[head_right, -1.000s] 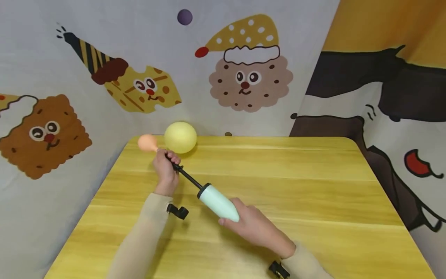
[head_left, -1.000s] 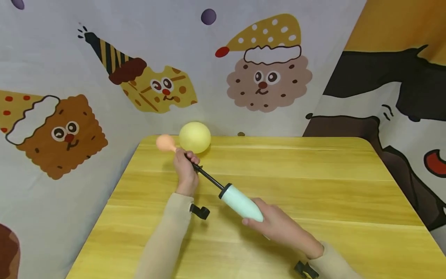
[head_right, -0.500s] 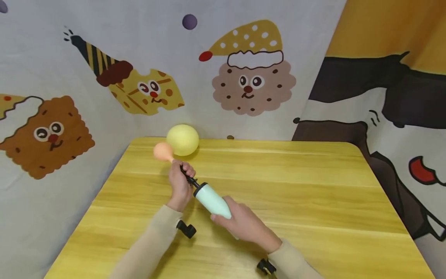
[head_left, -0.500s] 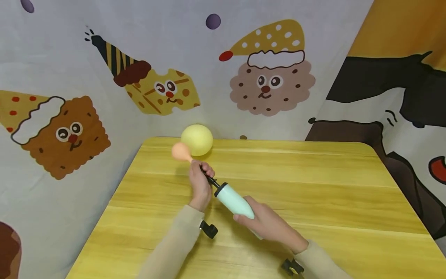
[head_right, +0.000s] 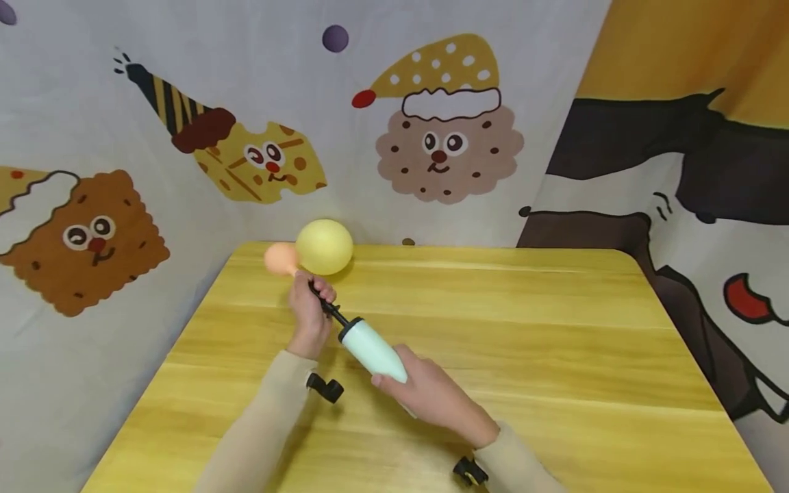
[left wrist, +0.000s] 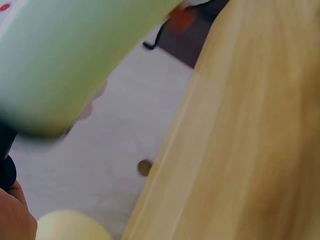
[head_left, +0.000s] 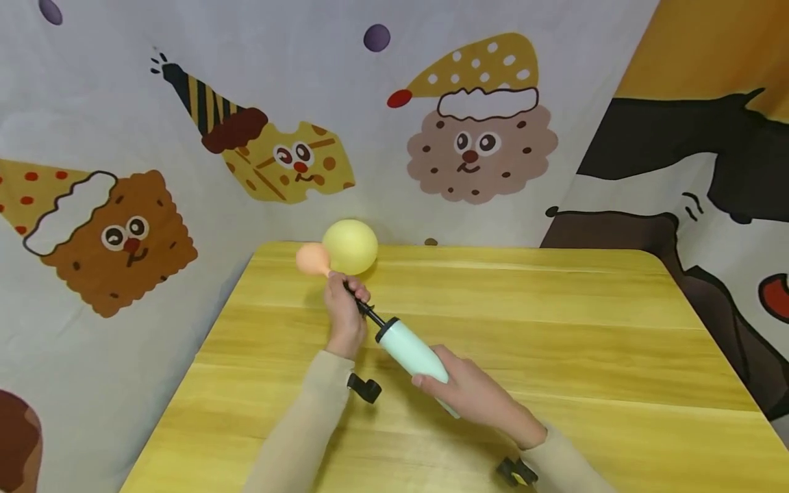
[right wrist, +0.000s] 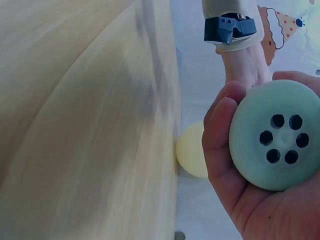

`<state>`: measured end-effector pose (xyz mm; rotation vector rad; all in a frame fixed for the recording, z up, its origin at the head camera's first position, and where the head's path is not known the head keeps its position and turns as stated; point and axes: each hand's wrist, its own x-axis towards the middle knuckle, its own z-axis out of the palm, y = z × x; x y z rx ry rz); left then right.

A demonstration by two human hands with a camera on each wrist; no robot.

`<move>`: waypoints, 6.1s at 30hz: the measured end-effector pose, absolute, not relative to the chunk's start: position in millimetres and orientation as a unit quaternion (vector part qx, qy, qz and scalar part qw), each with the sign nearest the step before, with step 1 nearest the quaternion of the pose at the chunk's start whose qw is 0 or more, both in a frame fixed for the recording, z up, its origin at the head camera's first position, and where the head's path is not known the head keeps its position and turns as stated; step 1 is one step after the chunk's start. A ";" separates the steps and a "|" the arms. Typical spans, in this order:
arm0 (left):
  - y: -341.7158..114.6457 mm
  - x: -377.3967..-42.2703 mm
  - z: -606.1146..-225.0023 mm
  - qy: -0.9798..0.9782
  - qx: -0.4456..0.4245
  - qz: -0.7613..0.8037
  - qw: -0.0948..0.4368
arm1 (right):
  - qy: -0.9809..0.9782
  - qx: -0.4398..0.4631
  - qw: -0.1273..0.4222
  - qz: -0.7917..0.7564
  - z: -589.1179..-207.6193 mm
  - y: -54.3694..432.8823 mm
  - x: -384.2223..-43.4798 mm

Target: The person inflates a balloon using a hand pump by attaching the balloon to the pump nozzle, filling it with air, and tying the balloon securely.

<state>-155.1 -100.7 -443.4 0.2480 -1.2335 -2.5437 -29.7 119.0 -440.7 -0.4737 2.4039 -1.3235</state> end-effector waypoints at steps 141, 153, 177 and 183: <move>-105.0 -148.3 -449.7 -0.359 0.122 -0.901 0.212 | 0.928 -0.144 0.101 -0.327 -448.2 146.2 -18.0; -61.9 -130.9 -464.5 -0.417 0.107 -0.894 0.128 | 0.920 -0.133 0.093 -0.356 -447.4 112.6 -36.4; -114.0 -149.2 -458.9 -0.392 0.132 -0.889 0.196 | 0.888 -0.181 0.172 -0.387 -447.7 152.0 -18.0; -93.9 -138.7 -467.0 -0.427 0.106 -0.885 0.156 | 0.890 -0.169 0.156 -0.395 -448.7 140.5 -21.1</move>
